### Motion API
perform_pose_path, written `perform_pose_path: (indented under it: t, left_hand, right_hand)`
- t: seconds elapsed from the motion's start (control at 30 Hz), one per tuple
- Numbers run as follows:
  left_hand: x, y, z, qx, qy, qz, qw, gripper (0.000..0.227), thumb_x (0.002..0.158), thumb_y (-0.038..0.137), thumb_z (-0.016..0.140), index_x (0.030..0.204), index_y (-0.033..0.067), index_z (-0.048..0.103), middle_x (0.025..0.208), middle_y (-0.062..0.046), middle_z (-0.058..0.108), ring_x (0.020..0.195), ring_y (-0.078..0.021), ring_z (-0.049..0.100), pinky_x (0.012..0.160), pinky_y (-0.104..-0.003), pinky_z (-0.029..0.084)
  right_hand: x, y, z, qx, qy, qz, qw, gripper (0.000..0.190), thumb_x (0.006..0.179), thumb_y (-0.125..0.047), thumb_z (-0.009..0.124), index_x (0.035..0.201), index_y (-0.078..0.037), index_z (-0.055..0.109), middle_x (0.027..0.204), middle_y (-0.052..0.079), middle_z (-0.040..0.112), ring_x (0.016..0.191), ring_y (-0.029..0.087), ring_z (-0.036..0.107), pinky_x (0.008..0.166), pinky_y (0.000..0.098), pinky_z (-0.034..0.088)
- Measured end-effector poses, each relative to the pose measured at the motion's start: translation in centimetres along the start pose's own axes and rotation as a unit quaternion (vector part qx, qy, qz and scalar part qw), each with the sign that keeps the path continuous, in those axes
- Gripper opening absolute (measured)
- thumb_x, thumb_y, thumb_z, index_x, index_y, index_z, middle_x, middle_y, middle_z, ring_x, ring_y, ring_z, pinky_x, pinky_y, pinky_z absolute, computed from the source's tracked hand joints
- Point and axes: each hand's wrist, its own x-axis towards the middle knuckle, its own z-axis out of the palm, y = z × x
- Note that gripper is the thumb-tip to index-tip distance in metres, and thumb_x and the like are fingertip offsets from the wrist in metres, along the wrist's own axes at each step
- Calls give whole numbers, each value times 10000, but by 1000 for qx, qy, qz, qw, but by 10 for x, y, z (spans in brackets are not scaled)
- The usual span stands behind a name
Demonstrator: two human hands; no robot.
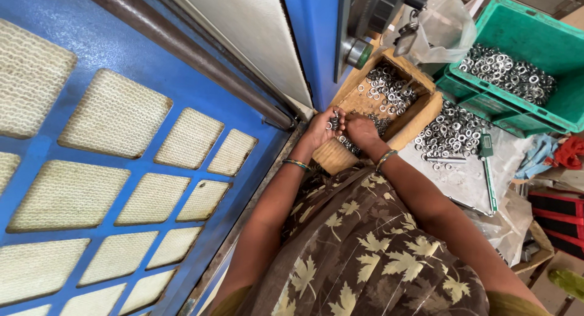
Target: The person opens a machine door, places small metal washers into the machine, and closes the door. She then sorts additional washers from a wooden box into a green crate, repeating the cycle of opening the machine, loading washers, and sorting more from the box.
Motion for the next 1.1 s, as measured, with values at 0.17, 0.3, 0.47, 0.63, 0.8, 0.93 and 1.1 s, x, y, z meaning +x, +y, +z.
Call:
perform_pose_path:
  t: [0.17, 0.3, 0.47, 0.63, 0.8, 0.93, 1.1]
  left_hand:
    - [-6, 0, -1, -28, -20, 22, 999, 228, 990, 170, 427, 1020, 61, 625, 852, -67, 632, 730, -202, 641, 652, -353, 542]
    - [-11, 3, 3, -34, -1, 24, 999, 230, 996, 176, 423, 1005, 55, 619, 848, -79, 628, 720, -212, 640, 654, -364, 551]
    - [-16, 8, 10, -47, -6, 23, 999, 210, 982, 149, 433, 1004, 46, 615, 854, -82, 618, 737, -207, 629, 665, -360, 551]
    - [-17, 12, 17, -29, -4, 22, 999, 207, 984, 147, 427, 999, 52, 610, 866, -70, 611, 743, -203, 619, 680, -348, 550]
    - [-16, 12, 17, -29, -6, 16, 999, 209, 994, 154, 429, 998, 52, 611, 865, -69, 613, 749, -198, 624, 693, -346, 554]
    - [-13, 9, 13, -33, -14, 15, 999, 218, 1003, 168, 423, 1001, 63, 614, 858, -67, 621, 757, -197, 635, 674, -337, 540]
    - [-9, 6, 8, -13, -8, 12, 1000, 216, 1005, 181, 426, 1002, 68, 611, 862, -64, 628, 772, -190, 640, 675, -331, 535]
  right_hand:
    - [16, 7, 36, -6, 30, 23, 999, 229, 854, -162, 673, 1066, -76, 661, 1047, 123, 701, 1042, 308, 665, 899, 436, 529]
    - [21, 10, 45, -12, 26, 33, 999, 243, 888, -155, 650, 1113, -64, 647, 1073, 139, 678, 1036, 313, 652, 885, 434, 523]
    - [23, 9, 44, 8, -2, 26, 1000, 305, 872, -136, 631, 1164, -47, 621, 1116, 130, 660, 1080, 305, 636, 932, 434, 496]
    - [23, 5, 31, -15, -42, 11, 999, 305, 907, -139, 621, 1195, -36, 616, 1158, 157, 644, 1086, 290, 631, 973, 416, 467]
    - [21, -10, 4, -16, -37, -14, 999, 320, 870, -153, 678, 1166, -44, 627, 1149, 145, 650, 1110, 288, 640, 950, 425, 496]
    - [16, -2, -16, 130, -89, 76, 985, 360, 796, -161, 787, 1113, -81, 638, 1123, 140, 685, 1050, 312, 664, 918, 429, 534]
    - [9, 43, -2, 374, -33, 104, 921, 166, 890, -156, 773, 960, -32, 690, 1045, 119, 729, 950, 222, 720, 897, 365, 569]
